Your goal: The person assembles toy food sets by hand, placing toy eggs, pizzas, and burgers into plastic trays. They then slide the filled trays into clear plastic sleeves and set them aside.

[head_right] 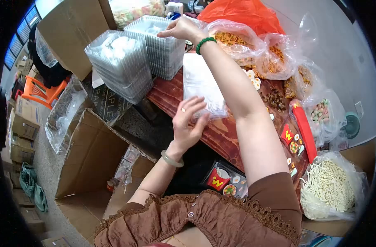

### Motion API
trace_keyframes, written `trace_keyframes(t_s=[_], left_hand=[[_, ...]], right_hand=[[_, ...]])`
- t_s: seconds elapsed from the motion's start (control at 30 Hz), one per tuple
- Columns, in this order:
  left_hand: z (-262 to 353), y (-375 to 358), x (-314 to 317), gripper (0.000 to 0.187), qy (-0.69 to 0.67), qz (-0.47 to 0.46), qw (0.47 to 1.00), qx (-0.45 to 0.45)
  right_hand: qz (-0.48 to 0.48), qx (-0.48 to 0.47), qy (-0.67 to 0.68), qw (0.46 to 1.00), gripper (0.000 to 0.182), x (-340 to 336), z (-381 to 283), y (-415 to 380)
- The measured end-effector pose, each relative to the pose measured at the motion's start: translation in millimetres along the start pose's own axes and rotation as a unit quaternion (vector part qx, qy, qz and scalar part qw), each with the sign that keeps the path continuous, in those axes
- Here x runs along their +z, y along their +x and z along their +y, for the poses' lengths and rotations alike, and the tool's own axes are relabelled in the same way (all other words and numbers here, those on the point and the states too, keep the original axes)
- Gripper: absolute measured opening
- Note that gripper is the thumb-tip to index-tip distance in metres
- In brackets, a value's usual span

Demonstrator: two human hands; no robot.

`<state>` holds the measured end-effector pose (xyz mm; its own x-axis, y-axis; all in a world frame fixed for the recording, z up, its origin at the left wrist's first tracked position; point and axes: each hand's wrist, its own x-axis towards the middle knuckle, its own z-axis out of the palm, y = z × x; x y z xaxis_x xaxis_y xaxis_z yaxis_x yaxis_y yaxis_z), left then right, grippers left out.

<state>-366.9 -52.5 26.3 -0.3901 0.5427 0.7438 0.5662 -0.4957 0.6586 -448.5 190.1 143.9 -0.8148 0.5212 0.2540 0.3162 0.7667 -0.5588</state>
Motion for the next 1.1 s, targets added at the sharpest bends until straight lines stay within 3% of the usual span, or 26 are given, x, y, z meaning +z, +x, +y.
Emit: trace_keyframes(t_s=[0.07, 0.23, 0.3, 0.37, 0.47, 0.53, 0.63, 0.67, 0.73, 0.77, 0.83, 0.87, 0.93, 0.97, 1.03, 1.07, 1.1], left_hand=[[-16, 33, 2, 0.029, 0.022, 0.070, 0.997, 0.028], [-48, 107, 2, 0.030, 0.081, 0.198, 0.976, 0.046], [-58, 125, 2, 0.032, 0.093, 0.203, 0.973, 0.056], [-71, 138, 1, 0.033, 0.101, 0.216, 0.971, 0.037], [-102, 145, -3, 0.036, 0.172, 0.208, 0.963, 0.007], [-117, 141, -5, 0.039, 0.275, 0.194, 0.942, 0.005], [-114, 138, -4, 0.039, 0.301, 0.196, 0.933, -0.017], [-109, 137, -4, 0.039, 0.300, 0.197, 0.933, -0.016], [-101, 136, -4, 0.039, 0.404, 0.157, 0.900, -0.045], [-98, 138, -5, 0.041, 0.414, 0.155, 0.896, -0.046], [-92, 141, -7, 0.042, 0.382, 0.157, 0.909, -0.047], [-86, 144, -11, 0.052, 0.317, 0.163, 0.934, -0.029], [-62, 146, -10, 0.071, 0.228, 0.219, 0.948, 0.025], [-45, 146, -12, 0.093, 0.211, 0.206, 0.955, -0.025], [-38, 148, -7, 0.105, 0.127, 0.219, 0.967, 0.029], [-32, 148, -3, 0.110, -0.016, 0.161, 0.986, -0.030], [-36, 146, 6, 0.085, -0.129, 0.092, 0.984, -0.079]], right_hand=[[-0.046, 0.010, 0.025, 0.999, 0.056, -2, 7, 8], [-0.049, -0.001, 0.022, 0.999, 0.051, -4, 10, 11], [-0.048, 0.001, 0.025, 0.999, 0.047, -3, 13, 13], [-0.068, -0.054, 0.041, 0.995, 0.039, 0, 16, 17], [-0.041, -0.093, -0.141, 0.985, 0.030, 2, -8, 5], [-0.031, -0.093, -0.174, 0.980, 0.026, 9, -24, -6], [0.103, -0.116, -0.271, 0.950, 0.021, 18, -30, -20], [0.104, -0.116, -0.273, 0.949, 0.021, 20, -22, -20], [0.238, -0.226, -0.258, 0.909, 0.015, 15, -18, -26], [0.239, -0.189, -0.244, 0.921, 0.014, 6, -20, -33], [0.288, -0.201, -0.185, 0.918, 0.016, -19, -22, -45], [0.287, -0.191, -0.149, 0.927, 0.013, -33, -20, -47], [0.234, -0.155, -0.021, 0.960, 0.012, -73, -13, -76], [0.181, -0.126, 0.083, 0.972, 0.012, -95, -5, -95], [0.102, -0.031, 0.148, 0.983, 0.015, -137, 14, -142], [0.049, 0.013, 0.212, 0.976, 0.016, -157, 27, -168], [0.017, 0.044, 0.199, 0.979, 0.017, -174, 37, -197]])
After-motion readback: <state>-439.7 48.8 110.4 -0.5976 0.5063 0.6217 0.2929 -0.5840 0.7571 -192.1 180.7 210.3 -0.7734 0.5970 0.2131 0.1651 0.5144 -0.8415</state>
